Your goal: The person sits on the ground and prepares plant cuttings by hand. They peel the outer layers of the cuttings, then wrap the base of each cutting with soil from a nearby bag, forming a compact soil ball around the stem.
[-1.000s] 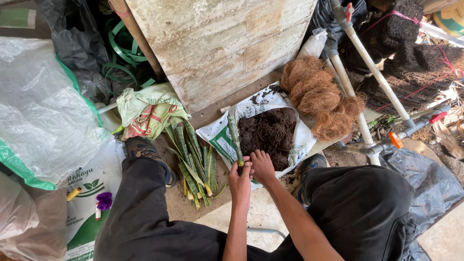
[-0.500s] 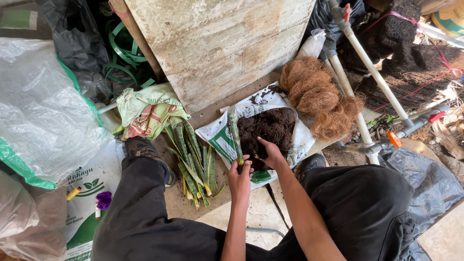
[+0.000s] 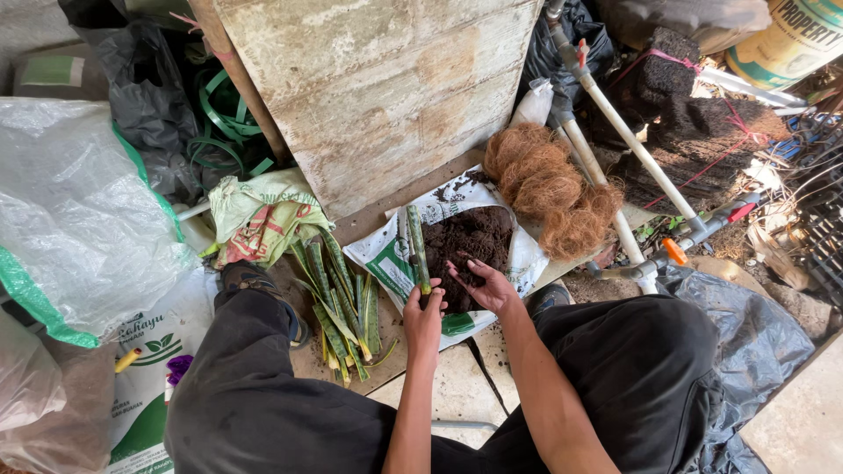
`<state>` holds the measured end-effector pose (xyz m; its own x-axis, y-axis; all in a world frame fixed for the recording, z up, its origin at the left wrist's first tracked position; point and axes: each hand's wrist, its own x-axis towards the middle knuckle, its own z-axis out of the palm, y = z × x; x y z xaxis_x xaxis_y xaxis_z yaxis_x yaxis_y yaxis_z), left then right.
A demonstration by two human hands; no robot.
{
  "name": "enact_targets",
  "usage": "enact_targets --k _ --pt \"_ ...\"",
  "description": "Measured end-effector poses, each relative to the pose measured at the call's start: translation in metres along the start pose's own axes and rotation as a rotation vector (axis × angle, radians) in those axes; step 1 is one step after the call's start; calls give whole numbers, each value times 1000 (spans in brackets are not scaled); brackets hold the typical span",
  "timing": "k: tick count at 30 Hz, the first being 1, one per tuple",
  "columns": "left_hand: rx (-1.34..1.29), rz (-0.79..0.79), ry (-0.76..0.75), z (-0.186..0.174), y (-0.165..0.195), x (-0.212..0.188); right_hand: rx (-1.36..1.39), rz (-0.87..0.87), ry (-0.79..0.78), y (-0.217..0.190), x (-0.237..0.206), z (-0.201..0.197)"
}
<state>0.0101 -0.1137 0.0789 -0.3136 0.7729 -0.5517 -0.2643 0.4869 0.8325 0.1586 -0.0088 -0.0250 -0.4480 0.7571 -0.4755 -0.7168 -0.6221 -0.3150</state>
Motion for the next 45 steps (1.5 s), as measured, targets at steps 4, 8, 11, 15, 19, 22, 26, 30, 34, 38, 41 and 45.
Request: enact_targets --k 4,8,11,15,19,22,26,30,34,38,41,45 --pt "-28 28 2 -1 1 1 -91 -34 171 2 3 5" --pt "-24 17 12 -2 2 2 -95 -17 251 2 2 13" --pt "-12 8 20 -3 3 2 -10 9 211 2 1 16" --pt "0 -7 29 -5 4 2 160 -15 -134 0 -3 11" --pt "32 10 27 -5 5 2 191 11 -244 0 -7 7" --pt "22 -5 22 -4 5 1 112 -38 -173 2 -9 9" --pt "35 -11 28 -4 4 0 27 -43 -76 5 -8 10" --pt "42 -4 25 -3 3 0 -56 -7 -19 6 -4 5" --pt "53 18 18 -1 2 1 -113 55 -101 6 1 5" --pt "69 4 17 1 1 1 -29 11 -2 6 4 12" --pt "81 -12 21 2 1 2 -24 -14 -77 4 -2 19" --pt "72 12 20 3 2 3 25 5 -68 0 -8 26"
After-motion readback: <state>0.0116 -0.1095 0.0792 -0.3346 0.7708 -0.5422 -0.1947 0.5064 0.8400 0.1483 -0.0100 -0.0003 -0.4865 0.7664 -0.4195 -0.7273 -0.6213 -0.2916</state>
